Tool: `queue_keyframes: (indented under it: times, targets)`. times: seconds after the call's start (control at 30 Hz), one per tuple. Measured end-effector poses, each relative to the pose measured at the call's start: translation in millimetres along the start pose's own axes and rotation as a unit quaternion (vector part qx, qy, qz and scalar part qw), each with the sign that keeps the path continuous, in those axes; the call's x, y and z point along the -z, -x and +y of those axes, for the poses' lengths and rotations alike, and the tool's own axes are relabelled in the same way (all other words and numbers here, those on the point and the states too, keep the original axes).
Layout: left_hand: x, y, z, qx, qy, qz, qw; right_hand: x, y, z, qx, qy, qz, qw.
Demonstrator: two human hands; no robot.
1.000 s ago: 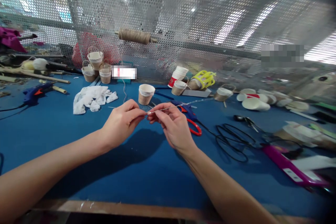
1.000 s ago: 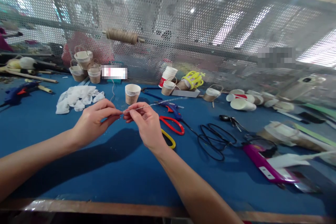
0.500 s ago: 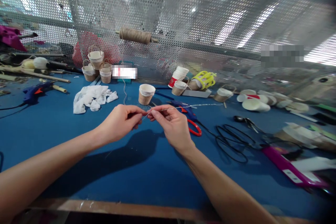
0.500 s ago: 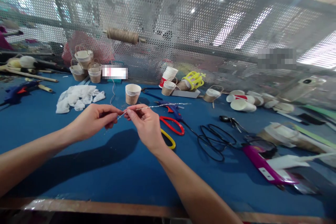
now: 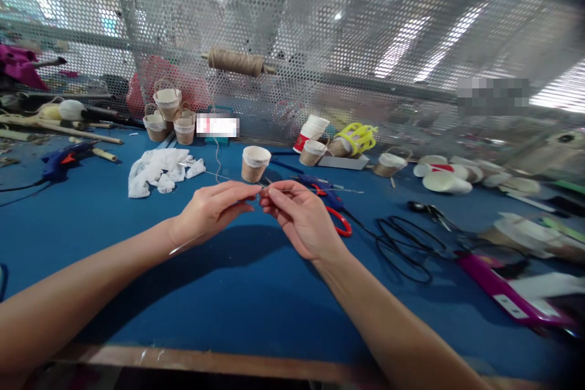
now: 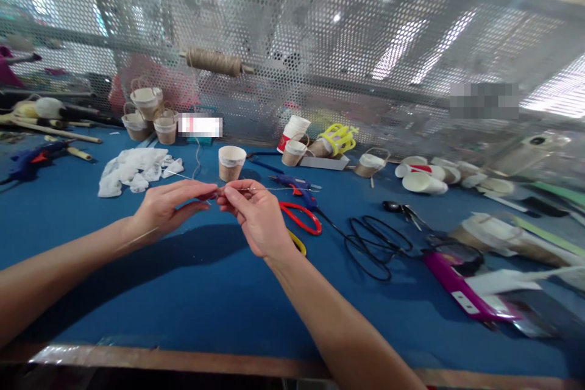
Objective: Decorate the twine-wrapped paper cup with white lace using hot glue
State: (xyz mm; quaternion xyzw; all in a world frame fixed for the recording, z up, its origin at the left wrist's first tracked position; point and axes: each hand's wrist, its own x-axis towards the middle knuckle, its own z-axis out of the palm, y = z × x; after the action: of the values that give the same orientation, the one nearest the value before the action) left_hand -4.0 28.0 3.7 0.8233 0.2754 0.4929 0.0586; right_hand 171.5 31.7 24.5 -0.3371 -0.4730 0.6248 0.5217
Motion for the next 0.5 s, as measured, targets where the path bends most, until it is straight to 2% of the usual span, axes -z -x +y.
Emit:
queue_keyframes:
  times: [0.3, 0.4, 0.5]
  targets:
    - [-5, 0, 11, 0.025, 0.049, 0.031, 0.998, -2, 2, -5, -0.057, -0.014, -0.049, 0.997]
    - [-6, 2, 11, 0.082, 0.046, 0.031, 0.995, -3, 3, -2, -0.036, 0.014, -0.045, 0.998]
    - [-8, 3, 12, 0.167, 0.082, 0.034, 0.982, -5, 6, 1, 0.032, 0.076, -0.019, 0.996]
